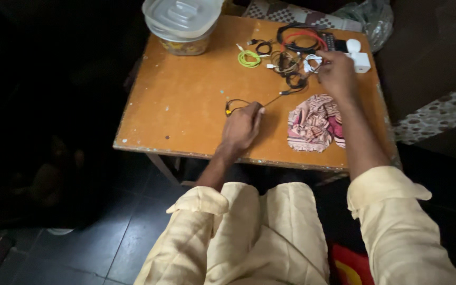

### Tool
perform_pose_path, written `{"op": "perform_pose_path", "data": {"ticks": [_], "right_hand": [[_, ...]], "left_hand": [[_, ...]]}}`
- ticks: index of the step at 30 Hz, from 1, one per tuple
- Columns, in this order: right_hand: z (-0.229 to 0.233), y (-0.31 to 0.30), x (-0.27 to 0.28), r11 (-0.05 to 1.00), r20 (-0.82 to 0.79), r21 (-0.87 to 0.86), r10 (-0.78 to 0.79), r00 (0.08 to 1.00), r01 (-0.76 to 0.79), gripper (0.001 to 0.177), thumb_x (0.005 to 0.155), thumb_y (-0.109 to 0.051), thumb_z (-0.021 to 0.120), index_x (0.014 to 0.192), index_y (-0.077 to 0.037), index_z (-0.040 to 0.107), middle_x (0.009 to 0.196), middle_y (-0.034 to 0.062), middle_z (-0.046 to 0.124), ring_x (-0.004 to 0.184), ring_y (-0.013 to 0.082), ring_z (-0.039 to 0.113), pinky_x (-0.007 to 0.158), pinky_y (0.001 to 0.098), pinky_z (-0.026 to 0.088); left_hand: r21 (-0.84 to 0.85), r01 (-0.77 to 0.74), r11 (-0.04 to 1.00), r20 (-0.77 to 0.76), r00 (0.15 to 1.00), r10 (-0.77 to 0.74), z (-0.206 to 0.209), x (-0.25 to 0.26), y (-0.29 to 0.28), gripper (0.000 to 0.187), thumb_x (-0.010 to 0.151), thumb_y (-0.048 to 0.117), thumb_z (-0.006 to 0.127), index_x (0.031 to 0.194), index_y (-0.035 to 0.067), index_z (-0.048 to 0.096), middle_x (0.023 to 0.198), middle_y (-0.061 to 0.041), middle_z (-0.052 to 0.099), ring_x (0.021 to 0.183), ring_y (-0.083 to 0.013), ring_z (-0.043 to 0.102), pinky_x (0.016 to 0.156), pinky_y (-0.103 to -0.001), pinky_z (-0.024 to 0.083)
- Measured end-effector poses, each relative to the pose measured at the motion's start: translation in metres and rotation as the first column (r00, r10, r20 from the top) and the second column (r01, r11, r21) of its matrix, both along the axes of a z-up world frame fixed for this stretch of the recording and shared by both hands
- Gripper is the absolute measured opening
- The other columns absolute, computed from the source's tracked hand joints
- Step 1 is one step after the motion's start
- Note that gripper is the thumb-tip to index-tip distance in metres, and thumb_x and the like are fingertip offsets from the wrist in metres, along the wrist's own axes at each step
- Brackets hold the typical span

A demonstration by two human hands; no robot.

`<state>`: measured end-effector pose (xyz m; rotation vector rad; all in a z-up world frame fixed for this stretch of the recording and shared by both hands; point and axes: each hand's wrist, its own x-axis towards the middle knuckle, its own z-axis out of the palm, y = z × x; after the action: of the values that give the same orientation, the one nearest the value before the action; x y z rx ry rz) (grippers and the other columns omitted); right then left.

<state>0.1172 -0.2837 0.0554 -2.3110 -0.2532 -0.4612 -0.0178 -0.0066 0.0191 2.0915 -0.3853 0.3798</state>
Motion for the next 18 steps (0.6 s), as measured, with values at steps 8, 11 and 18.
{"op": "perform_pose_path", "data": {"ticks": [8,11,18], "right_hand": [[-0.001,0.077,-0.093,0.822,0.013,-0.334,0.493,0.870,-0.461,0.036,0.090,-0.010,0.072,0.125,-0.004,0.068,0.126,0.0154,0.067,0.112,0.0353,0.067,0.097,0.0419,0.053],[-0.017,0.085,-0.094,0.815,0.011,-0.382,0.476,0.879,-0.436,0.026,0.099,-0.012,0.066,0.123,-0.005,0.072,0.120,0.0141,0.072,0.107,0.0309,0.070,0.095,0.0399,0.056],[0.017,0.047,-0.073,0.989,0.137,-0.078,0.136,0.981,-0.126,0.017,0.108,-0.013,0.061,0.111,-0.005,0.077,0.116,0.0106,0.074,0.099,0.0215,0.072,0.084,0.0323,0.063]], "left_hand": [[-0.033,-0.057,0.998,0.037,0.998,0.058,-0.005,0.007,0.000,0.024,0.104,0.031,0.055,0.107,0.010,0.066,0.086,-0.020,0.070,0.081,-0.0432,0.066,0.068,-0.053,0.049],[-0.032,-0.038,0.999,0.007,0.999,0.038,-0.006,0.005,-0.001,0.024,0.103,0.031,0.056,0.106,0.010,0.066,0.085,-0.020,0.070,0.080,-0.0426,0.066,0.068,-0.052,0.050],[-0.125,-0.016,0.992,0.092,0.995,0.028,0.010,-0.008,0.003,0.019,0.105,0.023,0.057,0.107,0.005,0.065,0.088,-0.021,0.068,0.084,-0.0434,0.065,0.070,-0.051,0.049]]}}
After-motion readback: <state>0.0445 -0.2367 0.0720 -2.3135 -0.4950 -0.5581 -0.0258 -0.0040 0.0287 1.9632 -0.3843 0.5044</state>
